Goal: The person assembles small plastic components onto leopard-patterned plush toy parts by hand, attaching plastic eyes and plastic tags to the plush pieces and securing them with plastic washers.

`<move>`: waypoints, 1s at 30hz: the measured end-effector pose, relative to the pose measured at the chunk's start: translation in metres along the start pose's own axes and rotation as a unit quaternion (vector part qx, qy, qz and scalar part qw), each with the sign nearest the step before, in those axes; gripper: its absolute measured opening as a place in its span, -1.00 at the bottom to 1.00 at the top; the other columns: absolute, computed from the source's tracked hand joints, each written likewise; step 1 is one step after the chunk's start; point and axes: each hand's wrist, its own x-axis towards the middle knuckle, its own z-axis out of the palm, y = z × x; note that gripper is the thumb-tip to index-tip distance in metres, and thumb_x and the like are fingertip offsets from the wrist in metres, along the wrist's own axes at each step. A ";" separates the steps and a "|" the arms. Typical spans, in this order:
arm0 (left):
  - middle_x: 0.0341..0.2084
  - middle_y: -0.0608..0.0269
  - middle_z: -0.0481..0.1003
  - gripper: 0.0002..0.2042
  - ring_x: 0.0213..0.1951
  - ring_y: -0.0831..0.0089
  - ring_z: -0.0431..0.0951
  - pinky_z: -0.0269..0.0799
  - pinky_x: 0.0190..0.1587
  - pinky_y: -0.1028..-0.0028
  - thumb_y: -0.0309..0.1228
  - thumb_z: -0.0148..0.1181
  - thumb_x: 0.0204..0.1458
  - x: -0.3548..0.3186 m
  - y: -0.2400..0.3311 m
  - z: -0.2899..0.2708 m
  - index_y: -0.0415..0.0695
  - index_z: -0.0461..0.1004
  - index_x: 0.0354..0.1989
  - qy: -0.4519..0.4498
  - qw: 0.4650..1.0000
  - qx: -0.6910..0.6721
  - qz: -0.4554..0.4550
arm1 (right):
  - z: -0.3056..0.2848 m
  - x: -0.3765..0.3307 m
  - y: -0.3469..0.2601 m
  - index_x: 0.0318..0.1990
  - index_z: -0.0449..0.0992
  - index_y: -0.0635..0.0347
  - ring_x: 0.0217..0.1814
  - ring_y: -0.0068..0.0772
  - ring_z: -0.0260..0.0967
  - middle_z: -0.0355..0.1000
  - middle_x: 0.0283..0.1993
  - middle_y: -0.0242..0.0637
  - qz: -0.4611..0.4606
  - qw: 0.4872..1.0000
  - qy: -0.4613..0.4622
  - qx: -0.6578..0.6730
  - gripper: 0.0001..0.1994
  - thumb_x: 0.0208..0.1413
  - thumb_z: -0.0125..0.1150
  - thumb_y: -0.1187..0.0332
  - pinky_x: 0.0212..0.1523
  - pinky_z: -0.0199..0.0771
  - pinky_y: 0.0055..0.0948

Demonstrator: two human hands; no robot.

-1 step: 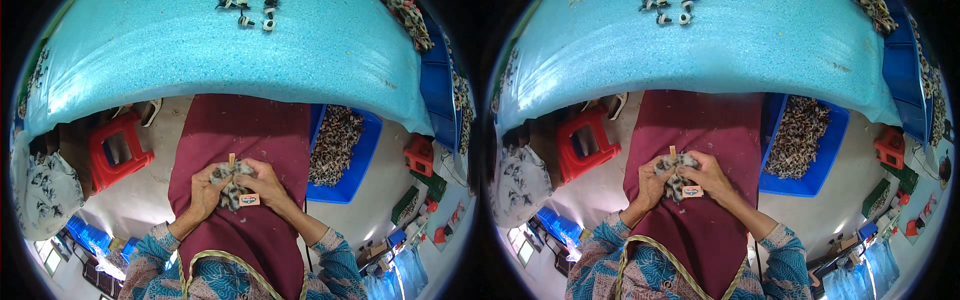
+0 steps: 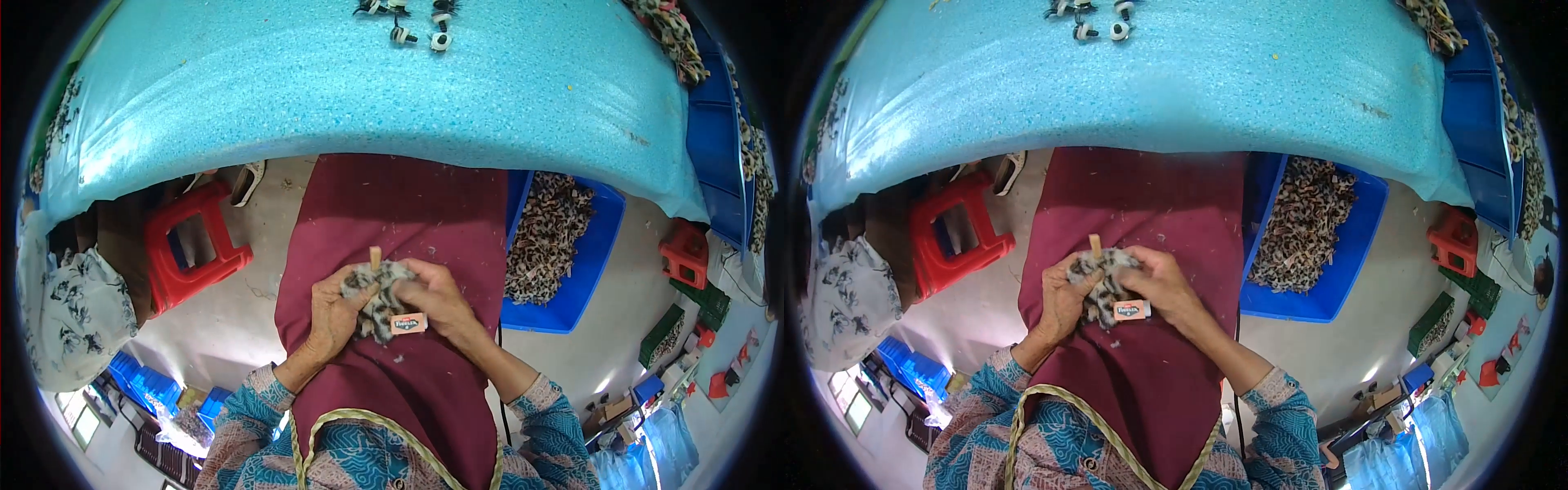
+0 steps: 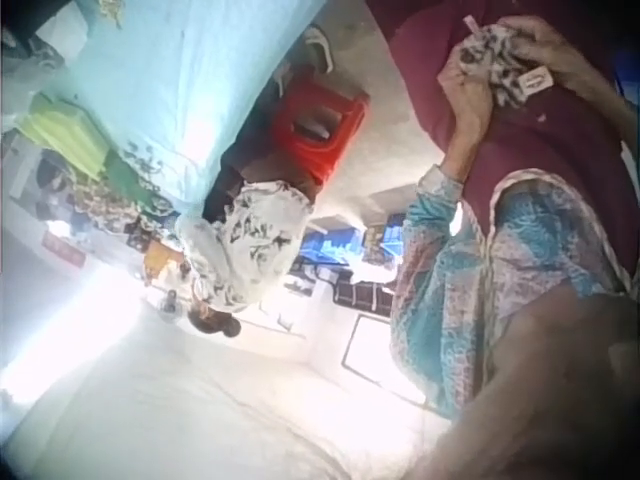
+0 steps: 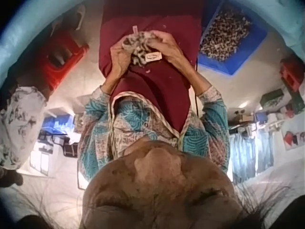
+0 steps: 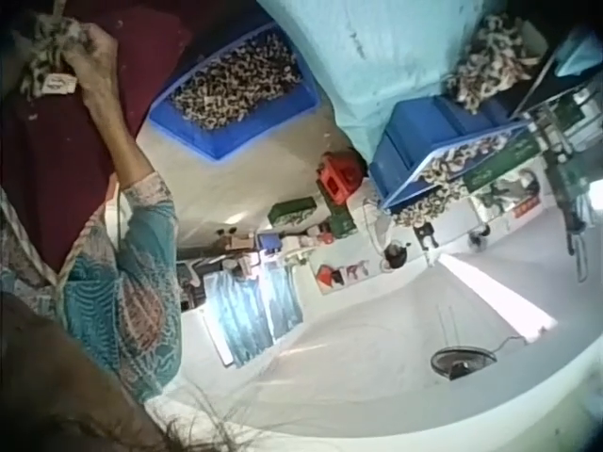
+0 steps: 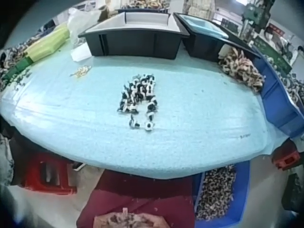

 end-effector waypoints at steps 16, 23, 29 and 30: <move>-0.18 0.15 0.48 -0.57 -0.16 0.31 0.50 0.41 -0.02 0.33 -0.38 0.26 -0.10 0.000 0.022 -0.007 -0.23 0.36 -0.03 -0.187 0.873 -0.387 -0.229 | -0.008 -0.005 -0.017 -0.24 0.36 0.29 -0.35 -0.65 0.37 0.42 -0.36 -0.36 -0.153 0.985 -0.026 0.080 -0.84 0.00 0.16 0.53 -0.32 0.38 -0.71; -0.20 0.13 0.47 -0.56 -0.16 0.32 0.50 0.45 -0.08 0.34 -0.67 0.18 -0.15 -0.011 0.033 -0.002 -0.28 0.31 -0.02 -0.181 0.891 -0.334 -0.249 | 0.015 -0.014 -0.022 -0.19 0.32 0.32 -0.28 -0.62 0.37 0.41 -0.31 -0.33 -0.194 0.981 0.015 0.004 -0.80 0.00 0.12 0.58 -0.26 0.38 -0.67; -0.22 0.13 0.48 -0.59 -0.18 0.34 0.51 0.48 -0.11 0.36 -0.70 0.15 -0.14 -0.015 0.032 0.002 -0.29 0.32 -0.03 -0.148 0.912 -0.310 -0.224 | 0.011 -0.011 -0.018 -0.20 0.33 0.32 -0.25 -0.61 0.36 0.41 -0.29 -0.30 -0.199 0.979 0.006 0.032 -0.80 0.00 0.13 0.58 -0.24 0.39 -0.63; -0.23 0.13 0.49 -0.60 -0.19 0.35 0.52 0.49 -0.12 0.37 -0.70 0.15 -0.14 -0.015 0.031 0.002 -0.30 0.33 -0.04 -0.140 0.920 -0.300 -0.207 | 0.008 -0.010 -0.018 -0.21 0.34 0.33 -0.25 -0.61 0.36 0.41 -0.29 -0.29 -0.199 0.979 -0.008 0.048 -0.81 0.00 0.14 0.58 -0.24 0.39 -0.62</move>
